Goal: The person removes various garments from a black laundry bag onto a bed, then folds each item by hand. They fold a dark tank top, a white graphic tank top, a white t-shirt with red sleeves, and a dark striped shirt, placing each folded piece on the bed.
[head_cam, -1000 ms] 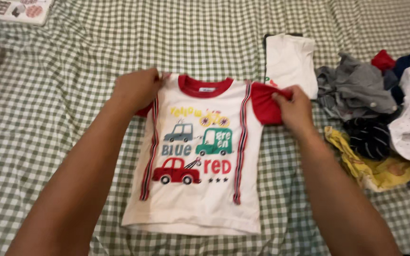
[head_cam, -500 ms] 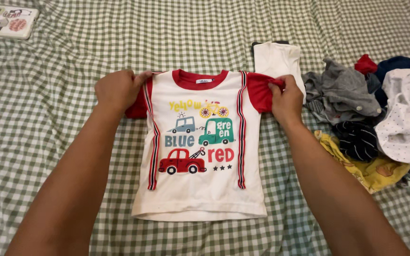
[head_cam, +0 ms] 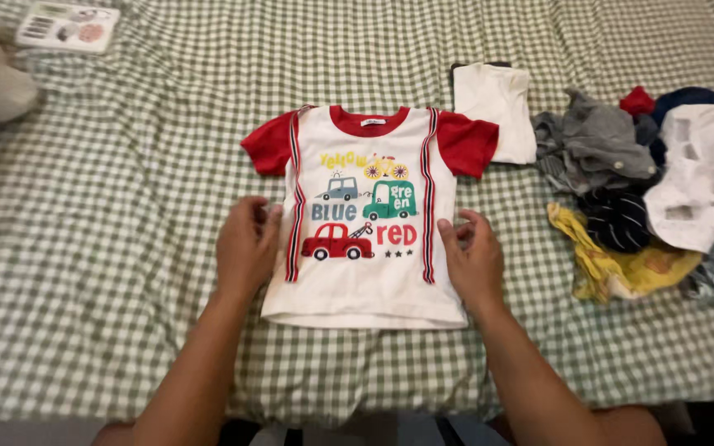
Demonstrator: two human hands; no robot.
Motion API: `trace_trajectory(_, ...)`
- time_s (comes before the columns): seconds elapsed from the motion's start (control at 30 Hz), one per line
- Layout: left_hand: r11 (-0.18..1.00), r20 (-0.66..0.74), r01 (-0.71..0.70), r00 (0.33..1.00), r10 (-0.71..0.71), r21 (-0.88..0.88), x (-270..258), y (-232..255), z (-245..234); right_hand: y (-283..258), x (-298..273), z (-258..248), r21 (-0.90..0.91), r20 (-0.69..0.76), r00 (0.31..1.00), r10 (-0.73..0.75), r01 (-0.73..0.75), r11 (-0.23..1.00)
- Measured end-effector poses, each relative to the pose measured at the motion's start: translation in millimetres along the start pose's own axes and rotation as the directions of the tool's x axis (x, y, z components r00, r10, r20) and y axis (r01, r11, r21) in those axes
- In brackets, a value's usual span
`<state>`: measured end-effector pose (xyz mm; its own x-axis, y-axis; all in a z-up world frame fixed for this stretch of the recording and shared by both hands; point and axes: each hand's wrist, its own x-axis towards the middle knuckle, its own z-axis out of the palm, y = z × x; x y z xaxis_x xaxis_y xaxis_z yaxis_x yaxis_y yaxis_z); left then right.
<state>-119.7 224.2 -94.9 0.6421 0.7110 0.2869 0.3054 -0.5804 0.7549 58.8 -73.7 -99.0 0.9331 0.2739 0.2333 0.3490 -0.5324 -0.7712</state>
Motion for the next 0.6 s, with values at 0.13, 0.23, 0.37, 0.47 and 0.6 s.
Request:
trace_trajectory(0.13, 0.991, 0.083, 0.059, 0.994, -0.070, 0.122, -16.1, 34.3, -16.9, -20.5, 0.5, -16.4, -0.174, 0.108, 0.990, 0.096, -0.076, 0.982)
trace_trajectory(0.23, 0.973, 0.132, 0.158, 0.974, -0.181, 0.170, -26.5, 47.4, -23.0, -28.5, -1.3, -21.8, -0.262, 0.155, 0.970, 0.187, -0.143, 0.955)
trace_trajectory(0.37, 0.941, 0.271, 0.188, 0.925, -0.266, 0.282, -32.6, 36.6, -22.0, -21.8, -17.4, -27.1, -0.390, 0.264, 0.903, 0.339, -0.221, 0.894)
trace_trajectory(0.47, 0.967, 0.288, 0.162, 0.933, -0.215, 0.197, -32.6, 21.7, -20.9, -18.6, -32.7, -30.7, -0.188, 0.228, 0.954, 0.195, -0.154, 0.970)
trace_trajectory(0.6, 0.965, 0.339, 0.158, 0.914, -0.223, 0.208, -58.0, 6.2, -20.2, -21.3, -70.3, -34.5, 0.073, 0.226, 0.959, 0.170, -0.190, 0.979)
